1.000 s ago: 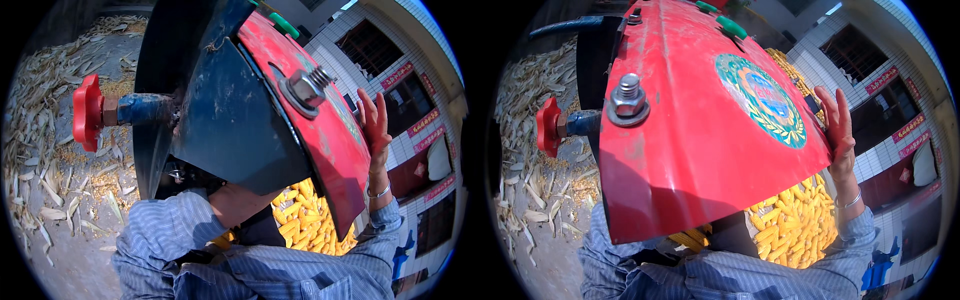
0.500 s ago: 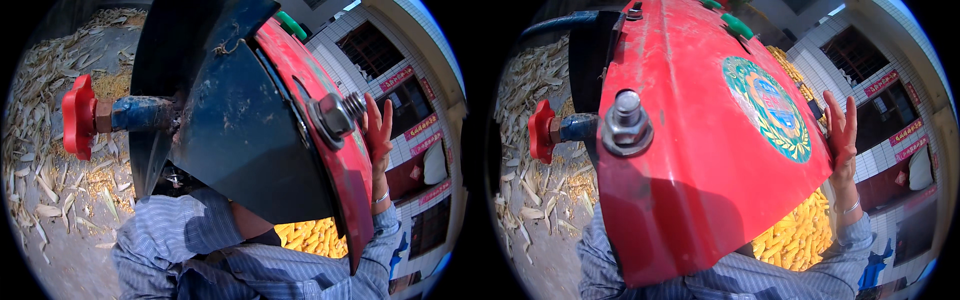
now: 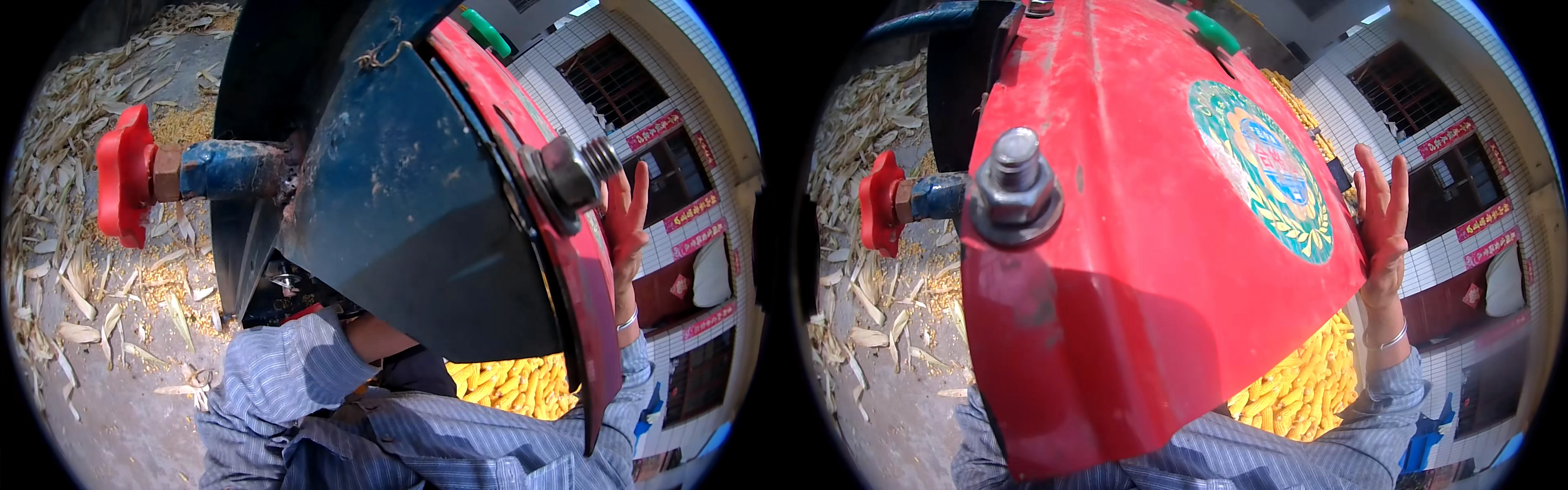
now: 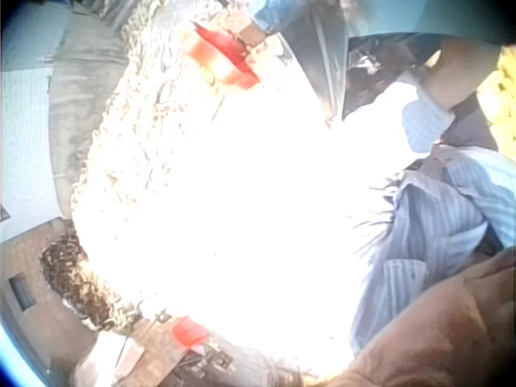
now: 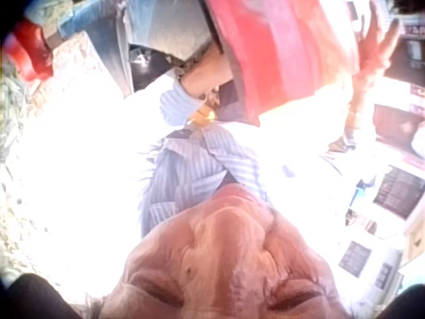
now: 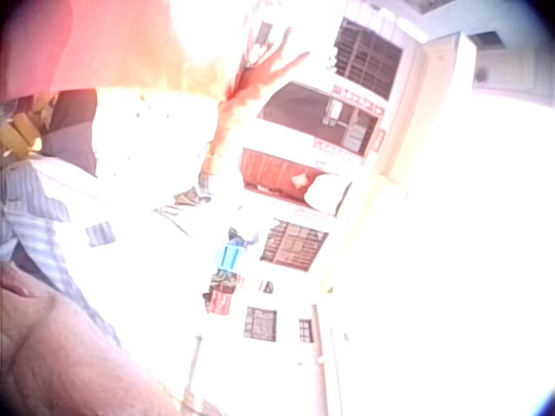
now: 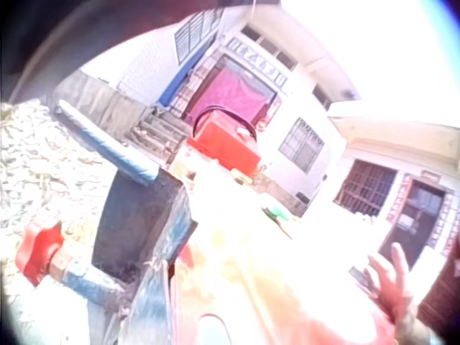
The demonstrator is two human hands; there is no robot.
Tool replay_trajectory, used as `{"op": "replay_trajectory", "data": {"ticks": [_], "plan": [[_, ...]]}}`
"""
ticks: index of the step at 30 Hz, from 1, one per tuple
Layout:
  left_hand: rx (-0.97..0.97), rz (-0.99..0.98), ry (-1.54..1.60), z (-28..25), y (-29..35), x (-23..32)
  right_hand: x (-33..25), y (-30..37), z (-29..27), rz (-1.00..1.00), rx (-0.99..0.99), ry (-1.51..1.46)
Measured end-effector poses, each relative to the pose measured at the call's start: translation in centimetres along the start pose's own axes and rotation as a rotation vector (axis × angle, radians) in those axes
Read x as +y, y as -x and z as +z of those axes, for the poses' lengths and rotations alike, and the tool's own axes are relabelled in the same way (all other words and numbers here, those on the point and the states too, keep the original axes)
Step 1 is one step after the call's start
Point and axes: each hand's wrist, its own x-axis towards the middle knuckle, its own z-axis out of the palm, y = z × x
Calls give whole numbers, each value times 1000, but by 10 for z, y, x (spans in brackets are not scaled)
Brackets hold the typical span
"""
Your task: The person repairs a corn shelling machine by reaching into the interior mechanism, adjusting wires, and checking the rollers while another person assists by the motor.
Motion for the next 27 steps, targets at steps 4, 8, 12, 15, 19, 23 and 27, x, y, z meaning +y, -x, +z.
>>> {"op": "replay_trajectory", "data": {"ticks": [4,8,12,15,19,23,27], "plan": [[23,-19,47,7,4,3,-2,0,5,-1,27,22],[56,-29,80,13,6,2,0,0,1,18,0,30],[69,-41,140,16,9,3,-2,1,-3,43,14,-2],[77,-56,172,17,12,2,-4,0,4,15,21,34],[95,-68,213,19,17,0,1,0,-4,3,-29,5],[119,-75,275,21,16,-1,0,1,0,10,17,-56],[150,-81,348,21,19,-4,3,-3,-7,-84,-56,100]]}}
